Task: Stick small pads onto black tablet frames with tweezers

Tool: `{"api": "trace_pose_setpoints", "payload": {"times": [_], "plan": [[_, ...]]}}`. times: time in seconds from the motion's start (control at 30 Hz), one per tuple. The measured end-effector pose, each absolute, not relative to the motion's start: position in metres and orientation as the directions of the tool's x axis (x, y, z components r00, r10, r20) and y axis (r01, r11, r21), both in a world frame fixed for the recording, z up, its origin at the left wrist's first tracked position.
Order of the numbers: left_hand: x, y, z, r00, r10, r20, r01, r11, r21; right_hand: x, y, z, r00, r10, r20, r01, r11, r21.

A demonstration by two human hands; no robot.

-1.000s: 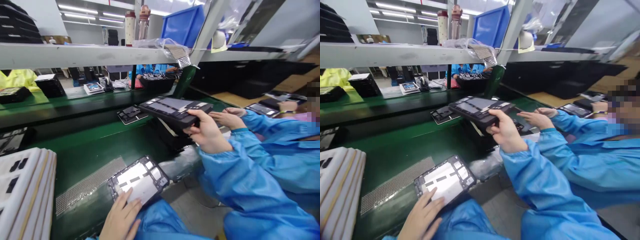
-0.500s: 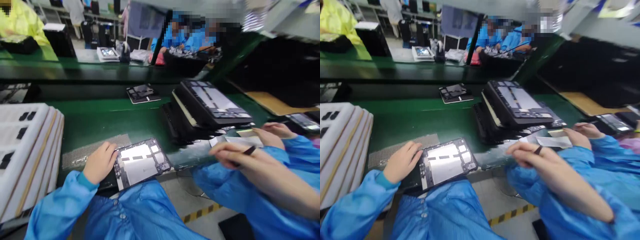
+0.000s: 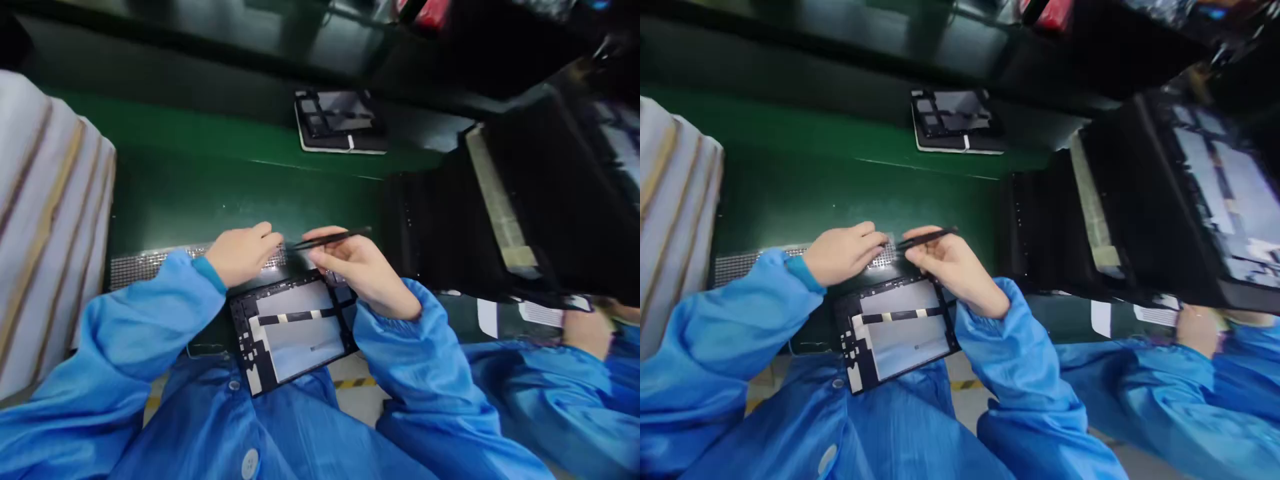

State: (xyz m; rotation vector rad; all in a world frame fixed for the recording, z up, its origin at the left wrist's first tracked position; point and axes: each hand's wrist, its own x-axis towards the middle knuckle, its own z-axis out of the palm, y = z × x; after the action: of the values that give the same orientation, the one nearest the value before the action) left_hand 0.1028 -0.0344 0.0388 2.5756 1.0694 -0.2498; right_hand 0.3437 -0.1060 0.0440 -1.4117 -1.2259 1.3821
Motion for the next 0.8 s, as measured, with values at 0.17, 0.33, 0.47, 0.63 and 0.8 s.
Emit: {"api": "trace_pose_setpoints", "payload": {"times": [0.17, 0.33, 0.47, 0.63, 0.8], "plan": [[0.092, -0.009, 0.016, 0.773, 0.542, -0.331, 0.629, -0.724, 0.283, 0.332, -0.083, 0.017, -0.034, 0.998, -0.044, 0.268, -0.034, -0.963], [0.082, -0.013, 0.011, 0.793, 0.525, -0.309, 0.604, -0.741, 0.293, 0.326, -0.083, 0.001, -0.110, 0.994, -0.006, 0.281, 0.025, -0.959], [0.084, -0.014, 0.009, 0.810, 0.508, -0.292, 0.577, -0.780, 0.244, 0.326, -0.081, -0.007, -0.121, 0.993, -0.006, 0.273, 0.027, -0.962], [0.086, -0.014, 0.010, 0.809, 0.503, -0.305, 0.575, -0.787, 0.226, 0.327, -0.082, -0.009, -0.130, 0.992, 0.006, 0.285, 0.043, -0.958], [0.085, -0.015, 0.011, 0.812, 0.506, -0.292, 0.572, -0.790, 0.221, 0.326, -0.078, -0.008, -0.150, 0.988, 0.040, 0.366, 0.093, -0.926]]}}
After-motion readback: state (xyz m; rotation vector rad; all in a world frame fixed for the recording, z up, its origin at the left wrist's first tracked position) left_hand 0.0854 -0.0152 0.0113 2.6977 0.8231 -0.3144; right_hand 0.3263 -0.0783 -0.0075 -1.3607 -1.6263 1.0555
